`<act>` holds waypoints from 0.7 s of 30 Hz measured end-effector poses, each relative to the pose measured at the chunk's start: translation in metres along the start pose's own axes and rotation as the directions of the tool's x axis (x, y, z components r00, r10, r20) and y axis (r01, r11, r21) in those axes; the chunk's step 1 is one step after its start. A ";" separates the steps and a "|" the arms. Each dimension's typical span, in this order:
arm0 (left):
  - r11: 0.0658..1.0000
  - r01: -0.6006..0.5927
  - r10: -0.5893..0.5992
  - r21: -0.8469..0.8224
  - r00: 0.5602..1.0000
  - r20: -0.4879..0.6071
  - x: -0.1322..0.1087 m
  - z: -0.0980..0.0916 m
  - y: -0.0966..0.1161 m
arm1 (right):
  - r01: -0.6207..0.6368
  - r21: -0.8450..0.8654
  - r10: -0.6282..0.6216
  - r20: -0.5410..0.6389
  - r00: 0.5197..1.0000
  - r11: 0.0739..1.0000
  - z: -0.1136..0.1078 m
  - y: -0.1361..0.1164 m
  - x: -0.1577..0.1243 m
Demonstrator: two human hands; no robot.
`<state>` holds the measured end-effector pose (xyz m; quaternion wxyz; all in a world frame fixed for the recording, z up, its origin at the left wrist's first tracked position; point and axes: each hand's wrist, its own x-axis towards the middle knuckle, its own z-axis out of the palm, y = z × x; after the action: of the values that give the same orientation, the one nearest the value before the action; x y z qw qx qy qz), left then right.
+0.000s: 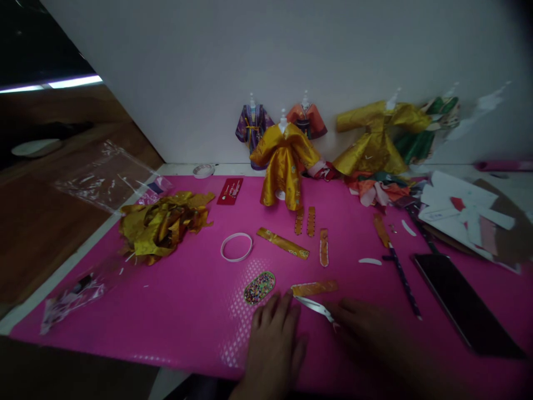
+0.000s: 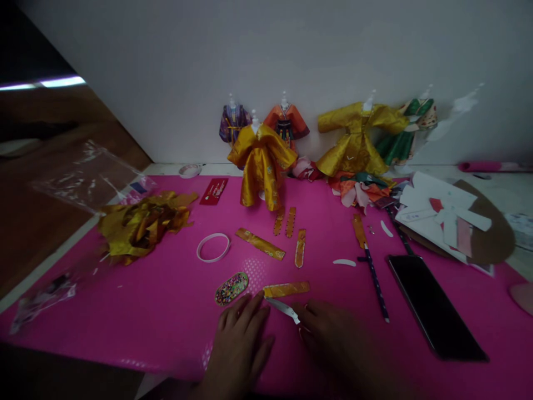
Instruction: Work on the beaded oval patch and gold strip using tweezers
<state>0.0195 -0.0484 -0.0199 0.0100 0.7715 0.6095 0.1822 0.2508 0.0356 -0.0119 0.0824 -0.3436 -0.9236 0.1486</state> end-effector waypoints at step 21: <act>1.000 0.008 -0.008 -0.020 1.000 0.014 0.002 -0.002 0.001 | -0.013 -0.022 0.013 -0.006 1.000 1.000 -0.002 -0.002 0.002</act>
<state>0.0201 -0.0475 -0.0175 0.0228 0.7703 0.6105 0.1830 0.2485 0.0357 -0.0089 0.0804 -0.3509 -0.9227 0.1377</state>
